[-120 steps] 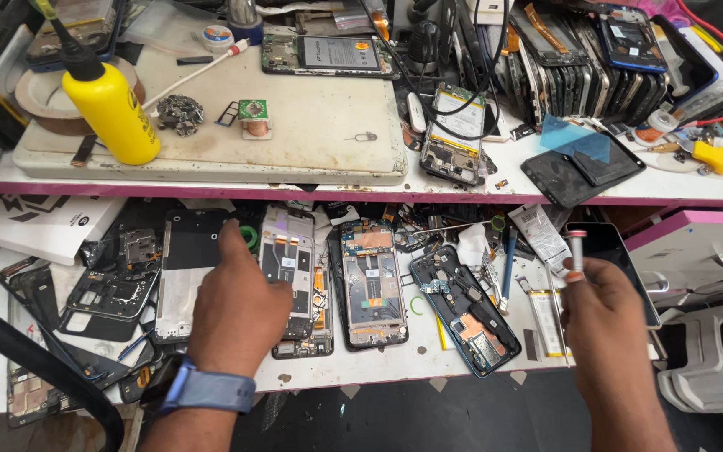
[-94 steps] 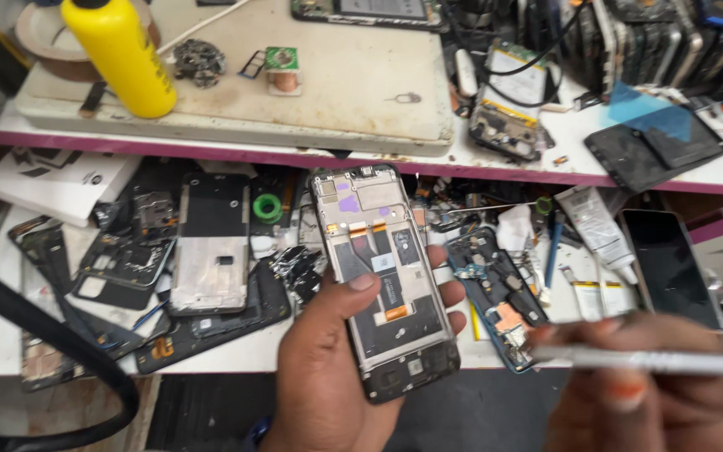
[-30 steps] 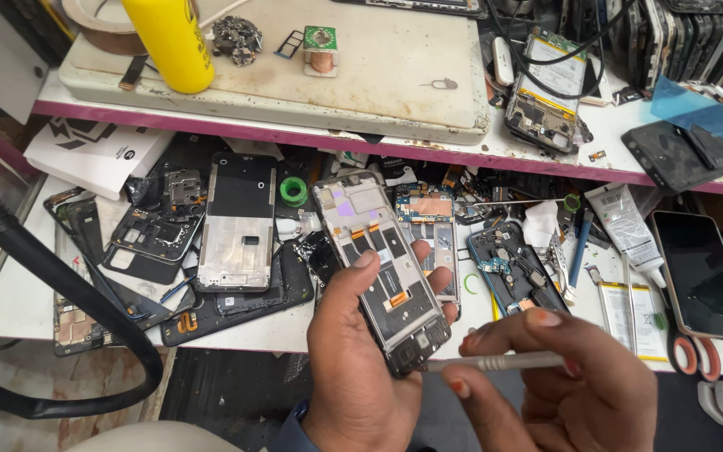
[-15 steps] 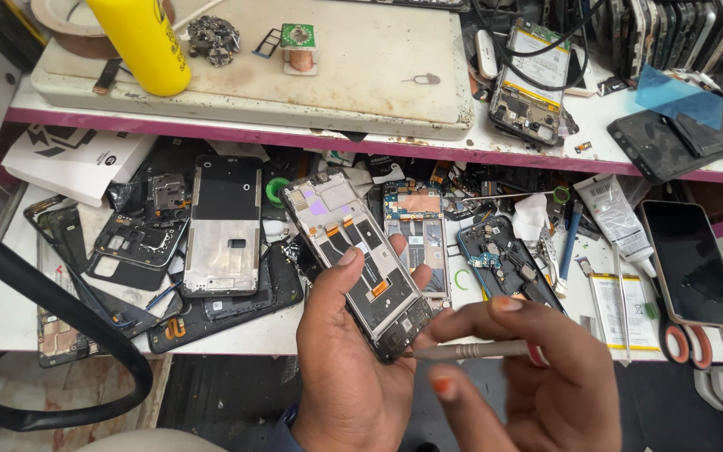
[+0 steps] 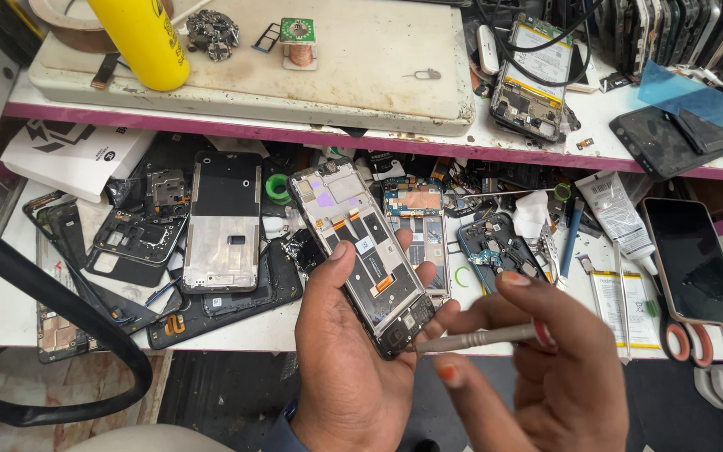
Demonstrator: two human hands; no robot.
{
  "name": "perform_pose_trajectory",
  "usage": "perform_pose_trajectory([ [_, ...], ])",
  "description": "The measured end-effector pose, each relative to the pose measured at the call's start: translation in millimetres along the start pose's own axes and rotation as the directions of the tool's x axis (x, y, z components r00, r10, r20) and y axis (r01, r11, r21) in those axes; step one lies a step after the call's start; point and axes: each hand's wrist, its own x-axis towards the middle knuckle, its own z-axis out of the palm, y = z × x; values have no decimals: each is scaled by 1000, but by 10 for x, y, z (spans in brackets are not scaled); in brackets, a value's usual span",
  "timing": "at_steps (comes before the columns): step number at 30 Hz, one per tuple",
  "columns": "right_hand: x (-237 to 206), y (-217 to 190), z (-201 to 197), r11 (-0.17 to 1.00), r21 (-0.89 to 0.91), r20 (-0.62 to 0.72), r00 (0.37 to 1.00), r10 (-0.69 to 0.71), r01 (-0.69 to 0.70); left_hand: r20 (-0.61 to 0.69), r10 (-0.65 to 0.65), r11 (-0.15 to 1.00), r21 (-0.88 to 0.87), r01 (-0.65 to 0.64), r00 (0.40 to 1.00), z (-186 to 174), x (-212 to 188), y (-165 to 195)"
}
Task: The person disassembles a smartphone using a screwdriver and tweezers. They remove screws from the bottom of the device, detach a small circuit board, and use tweezers to separate a tiny component from the board.
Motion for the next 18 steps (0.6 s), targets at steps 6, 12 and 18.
perform_pose_trajectory([
  [6,14,-58,33,991,16,-42,990,135,-135,35,11,1000,-9,-11,999,-6,1,0],
  [12,55,-86,51,985,94,-31,988,152,-148,-91,-35,998,56,40,995,62,-35,40],
  [18,65,-125,37,997,17,-130,989,75,-74,68,22,999,-38,-19,997,78,-39,36],
])
